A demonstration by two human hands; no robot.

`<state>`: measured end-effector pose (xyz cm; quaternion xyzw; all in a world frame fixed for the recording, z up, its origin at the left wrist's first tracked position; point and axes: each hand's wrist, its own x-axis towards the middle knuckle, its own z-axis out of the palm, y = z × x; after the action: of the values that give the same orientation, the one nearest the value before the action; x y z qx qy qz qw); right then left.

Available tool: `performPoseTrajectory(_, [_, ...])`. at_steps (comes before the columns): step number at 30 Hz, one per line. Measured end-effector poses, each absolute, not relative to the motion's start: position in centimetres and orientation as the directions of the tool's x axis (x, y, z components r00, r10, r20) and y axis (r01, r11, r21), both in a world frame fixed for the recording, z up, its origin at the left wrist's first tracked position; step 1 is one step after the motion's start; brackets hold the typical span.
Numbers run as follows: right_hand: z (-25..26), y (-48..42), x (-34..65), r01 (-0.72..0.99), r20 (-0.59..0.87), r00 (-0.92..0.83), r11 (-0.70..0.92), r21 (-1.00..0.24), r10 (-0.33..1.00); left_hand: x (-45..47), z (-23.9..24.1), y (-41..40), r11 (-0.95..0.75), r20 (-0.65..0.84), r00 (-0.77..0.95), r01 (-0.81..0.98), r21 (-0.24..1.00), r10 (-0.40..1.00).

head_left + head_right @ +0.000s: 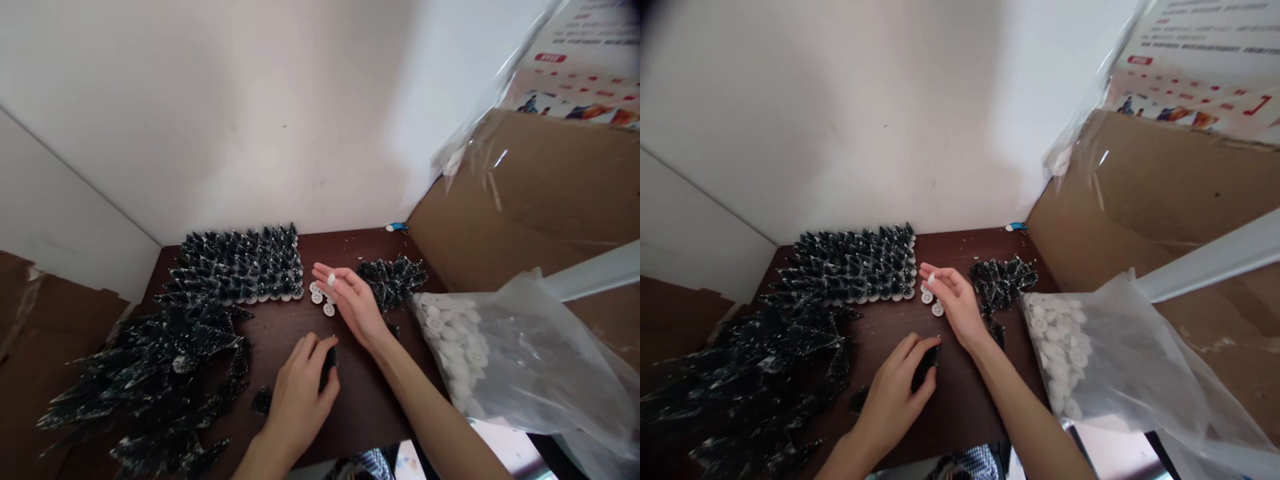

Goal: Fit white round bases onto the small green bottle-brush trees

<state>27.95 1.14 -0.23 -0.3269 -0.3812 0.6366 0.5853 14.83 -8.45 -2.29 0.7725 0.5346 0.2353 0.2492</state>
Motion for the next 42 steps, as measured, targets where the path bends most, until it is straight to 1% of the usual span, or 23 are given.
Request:
performPoseTrajectory(4, [-1.9,0.1,25.1,-0.520,-0.024,-0.101,-0.073,-0.851,0.995,14.1,-3.0,-9.2,-0.310,0.131,0.298,0.700,0.643,0.946])
performPoseTrajectory(10, [-3.6,-0.3,24.0,-0.497,-0.043,-0.023,-0.048,-0.867,0.999,14.2,-3.3,-9.2,-0.338,0.162,0.307,0.701,0.628,0.938])
performPoseTrajectory(14, [-4.2,-0.1,24.0,-0.457,-0.061,-0.043,-0.074,-0.887,0.997,14.1,-3.4,-9.2,-0.340,0.153,0.316,0.710,0.617,0.936])
performPoseTrajectory(21, [-5.2,0.0,23.8,-0.408,-0.074,-0.049,-0.087,-0.909,0.996,14.3,-3.8,-9.3,-0.356,0.163,0.323,0.747,0.562,0.932])
performPoseTrajectory(23, [-5.1,0.1,23.9,-0.366,-0.087,-0.067,-0.106,-0.925,0.994,14.3,-3.9,-9.3,-0.360,0.169,0.323,0.751,0.554,0.931])
performPoseTrajectory(26, [-4.7,0.3,24.1,-0.255,-0.080,-0.059,-0.093,-0.962,0.995,14.3,-4.0,-9.3,-0.366,0.177,0.323,0.755,0.544,0.930])
performPoseTrajectory(30, [-4.6,1.0,24.4,-0.127,-0.031,-0.002,-0.031,-0.991,1.000,14.3,-4.0,-9.4,-0.374,0.189,0.324,0.764,0.526,0.927])
performPoseTrajectory(34, [-4.7,1.9,25.3,-0.064,-0.011,0.086,-0.005,-0.998,0.996,14.3,-4.1,-9.5,-0.395,0.214,0.331,0.767,0.507,0.919])
performPoseTrajectory(40, [-4.9,3.2,26.9,0.016,-0.011,0.241,-0.015,-1.000,0.970,14.2,-4.2,-9.4,-0.334,0.246,0.229,0.728,0.599,0.942])
performPoseTrajectory(42, [-5.1,3.6,27.4,0.039,0.004,0.289,-0.008,-0.999,0.957,13.9,-4.2,-9.2,-0.322,0.251,0.208,0.723,0.611,0.945])
